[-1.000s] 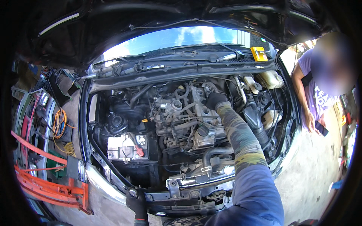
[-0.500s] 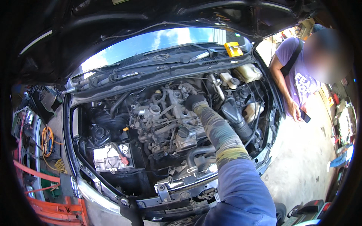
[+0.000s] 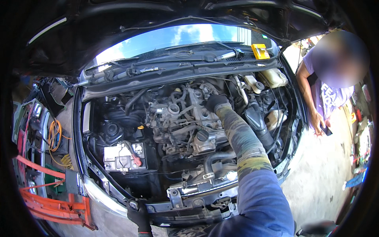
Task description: The person works on a car engine with the hood open, using a socket wrench to loosen and tighten bolts on the engine block. The person removes a component from the engine and places it aside, then continues adjusting other parts within the engine bay.
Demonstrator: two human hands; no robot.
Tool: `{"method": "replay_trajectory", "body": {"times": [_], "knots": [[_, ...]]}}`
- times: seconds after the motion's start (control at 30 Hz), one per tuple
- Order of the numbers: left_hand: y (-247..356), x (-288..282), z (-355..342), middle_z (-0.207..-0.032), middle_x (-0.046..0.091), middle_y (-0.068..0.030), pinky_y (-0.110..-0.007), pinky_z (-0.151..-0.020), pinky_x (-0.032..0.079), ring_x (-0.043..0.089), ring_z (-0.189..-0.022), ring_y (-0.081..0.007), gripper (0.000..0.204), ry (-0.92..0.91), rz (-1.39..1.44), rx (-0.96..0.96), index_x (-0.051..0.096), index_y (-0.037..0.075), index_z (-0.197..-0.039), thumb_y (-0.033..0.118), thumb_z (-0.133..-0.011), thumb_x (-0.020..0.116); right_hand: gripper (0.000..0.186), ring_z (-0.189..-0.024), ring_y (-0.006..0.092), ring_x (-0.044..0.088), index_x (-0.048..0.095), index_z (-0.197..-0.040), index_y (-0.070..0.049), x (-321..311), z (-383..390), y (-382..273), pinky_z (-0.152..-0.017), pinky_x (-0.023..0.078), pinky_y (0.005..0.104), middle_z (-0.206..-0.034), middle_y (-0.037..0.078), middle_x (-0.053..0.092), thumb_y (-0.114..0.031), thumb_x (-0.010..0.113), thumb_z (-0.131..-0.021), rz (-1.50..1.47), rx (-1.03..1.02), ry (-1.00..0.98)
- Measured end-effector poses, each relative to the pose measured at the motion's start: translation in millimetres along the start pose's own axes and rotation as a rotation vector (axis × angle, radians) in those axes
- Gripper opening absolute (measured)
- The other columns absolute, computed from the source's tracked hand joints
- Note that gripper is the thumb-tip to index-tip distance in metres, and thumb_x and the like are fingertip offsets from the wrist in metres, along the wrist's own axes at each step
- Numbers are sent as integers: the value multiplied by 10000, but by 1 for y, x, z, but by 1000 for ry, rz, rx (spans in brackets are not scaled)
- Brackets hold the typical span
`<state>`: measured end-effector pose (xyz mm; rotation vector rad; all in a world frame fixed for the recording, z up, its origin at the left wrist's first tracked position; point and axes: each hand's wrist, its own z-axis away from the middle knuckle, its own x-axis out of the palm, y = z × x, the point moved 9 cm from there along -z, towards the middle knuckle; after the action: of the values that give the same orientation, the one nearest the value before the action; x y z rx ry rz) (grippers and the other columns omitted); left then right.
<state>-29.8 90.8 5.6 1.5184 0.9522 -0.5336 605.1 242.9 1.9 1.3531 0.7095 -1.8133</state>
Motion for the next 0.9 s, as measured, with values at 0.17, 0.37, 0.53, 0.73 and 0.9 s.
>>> {"method": "replay_trajectory", "body": {"times": [0.17,0.37,0.53,0.73,0.9], "knots": [[-8,3,-1,-839,739,-136,-457,-729,563,736,-791,-350,211,-49,-16,-10,676,75,-1012,247,-913,746,474,-1154,376,696,715,-1232,-62,42,-45,-11,-979,548,476,-1224,182,733,-414,625,-928,122,-244,-50],[-4,4,1,-837,739,-130,-453,-726,563,736,-784,-344,212,-74,30,-27,675,74,-1006,242,-905,756,516,-1171,375,689,716,-1227,-43,5,-7,-13,-996,544,462,-1238,196,725,-474,591,-971,-100,-215,-9],[-2,2,-1,-841,735,-134,-452,-730,558,731,-791,-341,203,-50,12,-13,679,62,-979,229,-900,763,561,-1163,380,694,724,-1260,-65,-1,6,-2,-1016,536,476,-1269,199,716,-517,515,-1002,-40,12,-32],[0,-1,0,-866,726,-157,-454,-750,555,720,-813,-350,207,-7,35,11,684,45,-1005,219,-910,744,364,-1133,390,708,756,-1181,-60,22,-23,-19,-984,553,491,-1212,194,742,-254,600,-916,10,-224,-39],[-1,1,0,-894,734,-160,-454,-760,557,725,-835,-345,210,-37,34,-58,690,41,-1032,217,-924,726,440,-1203,357,685,728,-1263,-95,2,-4,-4,-1022,533,488,-1296,172,715,-393,600,-966,-75,-44,10]]}}
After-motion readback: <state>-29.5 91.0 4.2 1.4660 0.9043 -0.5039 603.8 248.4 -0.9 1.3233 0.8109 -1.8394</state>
